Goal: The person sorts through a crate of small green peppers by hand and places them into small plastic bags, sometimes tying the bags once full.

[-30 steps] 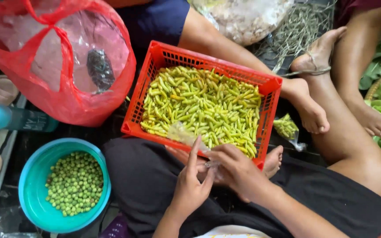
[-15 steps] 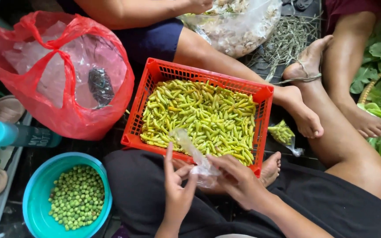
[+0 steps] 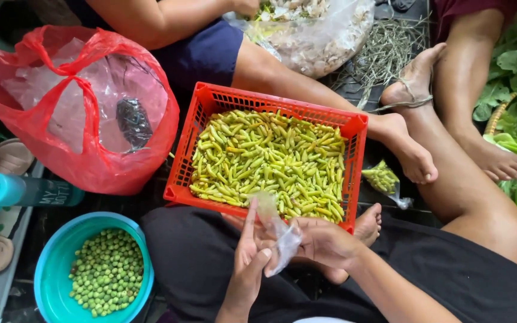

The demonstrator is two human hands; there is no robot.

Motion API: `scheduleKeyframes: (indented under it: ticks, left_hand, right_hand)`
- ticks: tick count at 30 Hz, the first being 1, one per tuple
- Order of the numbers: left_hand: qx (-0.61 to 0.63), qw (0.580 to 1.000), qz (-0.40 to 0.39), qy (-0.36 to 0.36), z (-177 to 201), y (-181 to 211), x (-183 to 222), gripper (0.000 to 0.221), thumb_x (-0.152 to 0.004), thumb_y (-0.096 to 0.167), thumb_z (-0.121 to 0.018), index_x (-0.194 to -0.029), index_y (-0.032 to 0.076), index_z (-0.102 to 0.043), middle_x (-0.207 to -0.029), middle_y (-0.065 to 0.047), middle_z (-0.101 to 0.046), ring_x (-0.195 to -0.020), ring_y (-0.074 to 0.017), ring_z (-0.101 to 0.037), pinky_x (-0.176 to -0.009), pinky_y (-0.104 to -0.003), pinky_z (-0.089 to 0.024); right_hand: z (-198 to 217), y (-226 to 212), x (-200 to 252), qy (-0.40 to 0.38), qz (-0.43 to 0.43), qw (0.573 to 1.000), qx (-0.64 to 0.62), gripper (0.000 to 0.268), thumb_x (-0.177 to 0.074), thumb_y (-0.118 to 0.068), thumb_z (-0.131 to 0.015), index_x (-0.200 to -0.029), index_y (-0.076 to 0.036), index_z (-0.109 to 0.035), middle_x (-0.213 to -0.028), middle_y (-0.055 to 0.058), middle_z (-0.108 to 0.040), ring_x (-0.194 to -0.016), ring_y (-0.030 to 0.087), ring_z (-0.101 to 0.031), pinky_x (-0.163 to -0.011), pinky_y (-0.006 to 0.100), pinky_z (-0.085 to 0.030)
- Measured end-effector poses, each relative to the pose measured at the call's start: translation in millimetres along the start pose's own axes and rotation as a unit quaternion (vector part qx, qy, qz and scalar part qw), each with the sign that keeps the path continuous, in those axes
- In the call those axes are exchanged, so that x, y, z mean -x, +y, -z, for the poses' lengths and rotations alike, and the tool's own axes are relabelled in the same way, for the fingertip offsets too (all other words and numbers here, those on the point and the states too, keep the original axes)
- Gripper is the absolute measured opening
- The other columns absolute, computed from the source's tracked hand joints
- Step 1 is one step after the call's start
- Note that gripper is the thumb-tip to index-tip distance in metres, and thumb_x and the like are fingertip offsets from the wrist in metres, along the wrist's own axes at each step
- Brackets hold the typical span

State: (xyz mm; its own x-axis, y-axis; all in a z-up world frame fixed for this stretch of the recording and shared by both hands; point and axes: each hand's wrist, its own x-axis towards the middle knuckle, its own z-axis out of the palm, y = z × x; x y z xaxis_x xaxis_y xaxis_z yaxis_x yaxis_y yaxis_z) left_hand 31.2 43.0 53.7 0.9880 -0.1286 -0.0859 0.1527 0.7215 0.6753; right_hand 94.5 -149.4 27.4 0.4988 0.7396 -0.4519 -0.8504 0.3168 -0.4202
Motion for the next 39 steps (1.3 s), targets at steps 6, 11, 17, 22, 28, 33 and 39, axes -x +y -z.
scheduleKeyframes:
  ticks: [6, 11, 17, 22, 28, 33, 39]
  left_hand:
    - [-0.494, 0.860, -0.124, 0.038, -12.9, 6.4, -9.2, 0.050, -0.080, 0.015, -0.060, -0.129, 0.002, -0.058, -0.137, -0.008, -0.059, -0.127, -0.0223, -0.049, -0.100, -0.031, -0.057]
    - [-0.533, 0.824, -0.164, 0.104, 15.6, -5.3, -10.2, 0.051, -0.082, 0.012, -0.061, -0.132, 0.004, -0.055, -0.133, -0.013, -0.061, -0.093, -0.0218, -0.063, -0.094, -0.035, -0.052]
    - [-0.372, 0.915, -0.053, 0.146, 21.1, -3.3, -20.9, 0.056, -0.094, 0.006, -0.050, -0.149, 0.009, -0.041, -0.057, -0.001, -0.048, -0.048, -0.0083, -0.040, -0.051, -0.024, -0.036]
    - [-0.295, 0.942, -0.049, 0.152, 28.6, -9.2, -48.4, 0.051, -0.096, 0.002, -0.046, -0.145, 0.012, -0.041, -0.061, -0.002, -0.050, -0.045, -0.0077, -0.039, -0.046, -0.023, -0.032]
    - [-0.290, 0.942, -0.083, 0.144, 35.5, -30.2, -74.4, 0.063, -0.089, -0.003, -0.042, -0.151, 0.012, -0.038, -0.057, 0.003, -0.048, -0.056, -0.0040, -0.044, -0.057, -0.018, -0.037]
    - [-0.416, 0.890, -0.037, 0.185, 30.7, -40.8, -84.7, 0.074, -0.087, 0.010, -0.067, -0.154, 0.020, -0.039, -0.060, -0.008, -0.062, -0.118, -0.0236, -0.057, -0.106, -0.034, -0.043]
    - [-0.351, 0.916, -0.031, 0.191, 39.1, -48.2, -84.4, 0.090, -0.082, 0.002, -0.062, -0.163, 0.024, -0.029, -0.081, -0.031, -0.066, -0.133, -0.0384, -0.053, -0.114, -0.044, -0.039]
  right_hand:
    - [-17.4, -19.8, -20.1, -0.002, 0.044, 0.998, -0.042, 0.009, -0.090, -0.014, -0.055, -0.090, -0.005, -0.057, -0.076, 0.011, -0.058, -0.064, 0.022, -0.058, -0.060, 0.035, -0.044]
    - [-21.4, -59.5, -56.2, -0.032, 0.114, 0.938, 0.326, 0.026, -0.100, -0.031, -0.058, -0.086, -0.009, -0.065, -0.079, 0.000, -0.063, -0.072, 0.010, -0.057, -0.069, 0.026, -0.043]
    - [18.7, -66.3, -130.6, 0.222, 0.109, 0.642, 0.725, 0.060, -0.096, -0.050, -0.060, -0.147, -0.019, -0.050, -0.156, 0.013, -0.043, -0.143, 0.031, -0.037, -0.116, 0.054, -0.033]
    - [50.1, -36.5, -138.4, 0.226, 0.073, 0.468, 0.851, 0.085, -0.092, -0.073, -0.047, -0.163, -0.031, -0.026, -0.161, 0.016, -0.032, -0.147, 0.036, -0.029, -0.113, 0.058, -0.032]
    - [64.9, -47.6, -100.0, 0.169, 0.184, 0.480, 0.841, 0.055, -0.078, -0.025, -0.079, -0.129, -0.024, -0.057, -0.131, 0.010, -0.049, -0.113, 0.046, -0.059, -0.084, 0.057, -0.061]
    - [75.2, -59.5, -82.7, 0.183, 0.176, 0.487, 0.836, 0.060, -0.073, -0.016, -0.078, -0.129, -0.027, -0.057, -0.132, 0.010, -0.054, -0.112, 0.045, -0.063, -0.086, 0.054, -0.059]
    - [76.4, -49.6, -79.5, 0.169, 0.210, 0.598, 0.755, 0.052, -0.073, -0.001, -0.076, -0.122, -0.016, -0.064, -0.119, 0.019, -0.064, -0.103, 0.053, -0.068, -0.084, 0.059, -0.059]
